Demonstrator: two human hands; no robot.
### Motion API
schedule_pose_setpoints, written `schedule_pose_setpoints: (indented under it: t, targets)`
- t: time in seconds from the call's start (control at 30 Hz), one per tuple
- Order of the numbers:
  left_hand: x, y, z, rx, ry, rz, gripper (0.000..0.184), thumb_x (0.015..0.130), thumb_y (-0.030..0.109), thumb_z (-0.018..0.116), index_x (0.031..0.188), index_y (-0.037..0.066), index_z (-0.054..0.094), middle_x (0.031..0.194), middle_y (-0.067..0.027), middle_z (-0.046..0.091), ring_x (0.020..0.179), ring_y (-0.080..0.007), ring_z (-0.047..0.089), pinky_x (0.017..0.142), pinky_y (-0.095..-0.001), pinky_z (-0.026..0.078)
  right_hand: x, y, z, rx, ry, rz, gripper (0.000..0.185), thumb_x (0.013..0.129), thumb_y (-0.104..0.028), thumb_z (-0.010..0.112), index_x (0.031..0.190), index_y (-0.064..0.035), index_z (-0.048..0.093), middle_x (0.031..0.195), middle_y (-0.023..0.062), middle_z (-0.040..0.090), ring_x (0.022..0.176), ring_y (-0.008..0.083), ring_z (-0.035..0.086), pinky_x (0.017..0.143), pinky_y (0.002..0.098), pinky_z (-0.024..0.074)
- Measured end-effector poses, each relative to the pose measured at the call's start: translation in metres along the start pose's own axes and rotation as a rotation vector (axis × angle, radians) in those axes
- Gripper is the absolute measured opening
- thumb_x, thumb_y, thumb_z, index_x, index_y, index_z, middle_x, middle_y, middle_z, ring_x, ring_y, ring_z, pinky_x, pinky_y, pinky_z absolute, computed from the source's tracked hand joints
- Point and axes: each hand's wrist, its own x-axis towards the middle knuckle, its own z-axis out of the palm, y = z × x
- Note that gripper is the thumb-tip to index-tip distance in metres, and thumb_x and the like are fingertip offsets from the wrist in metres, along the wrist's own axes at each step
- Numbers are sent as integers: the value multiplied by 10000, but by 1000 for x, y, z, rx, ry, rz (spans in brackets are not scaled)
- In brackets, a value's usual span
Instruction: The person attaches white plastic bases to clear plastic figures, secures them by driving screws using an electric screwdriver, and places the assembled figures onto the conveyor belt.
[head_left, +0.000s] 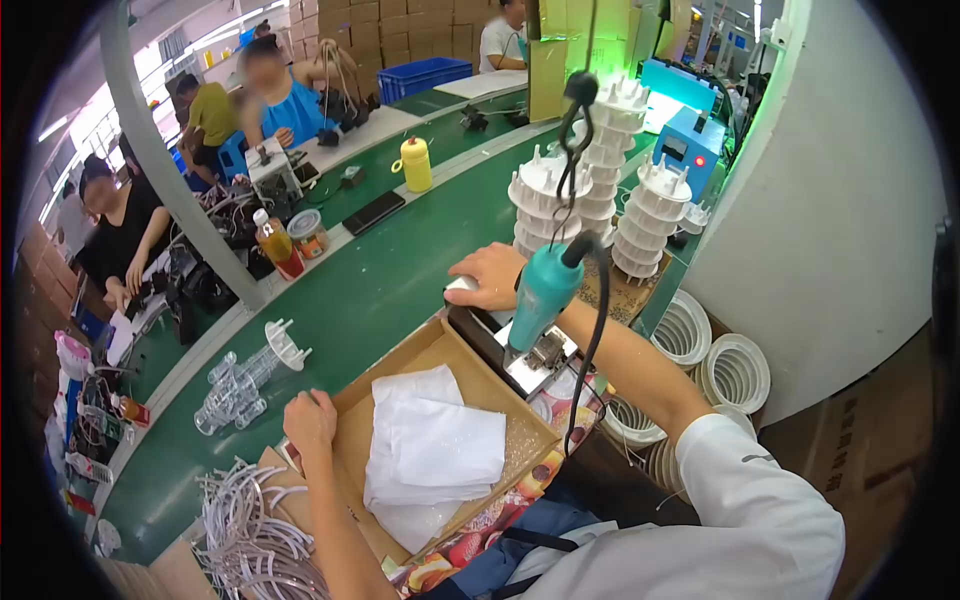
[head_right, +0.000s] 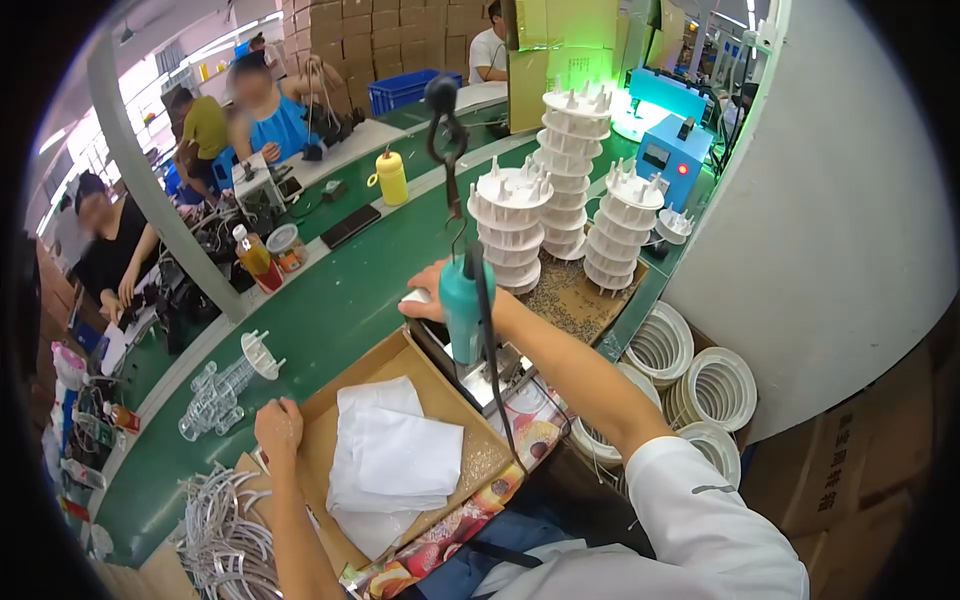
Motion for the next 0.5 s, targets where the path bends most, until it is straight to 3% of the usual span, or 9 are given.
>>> schedule_pose_setpoints:
  t: [0.23, 0.37, 0.5]
  targets:
    - [2, -1, -1, -10, -7, -6, 349, 852, 255, 498, 686, -27, 619, 735, -240, 633, 703, -411, 624, 662, -489, 509, 0, 6, 6, -24, 40, -20, 518, 845, -525, 516, 1031, -69, 675, 980, 136, 669, 919, 317, 609, 837, 406, 446]
    - [0, 5, -9, -50, -36, -49, 391, 856, 283, 479, 708, -42, 638, 765, -279, 630, 731, -439, 623, 705, -498, 500, 2, -2, -5, 8, -34, 8, 515, 845, -522, 511, 1042, -75, 674, 1001, 122, 670, 955, 287, 598, 885, 393, 408]
    - [2, 4, -7, -27, -18, -24, 353, 847, 253, 498, 684, -34, 626, 737, -246, 636, 705, -414, 629, 671, -490, 514, 1, -1, -1, -11, -4, 11, 525, 845, -521, 509, 1042, -63, 672, 1008, 129, 668, 947, 303, 595, 882, 401, 412]
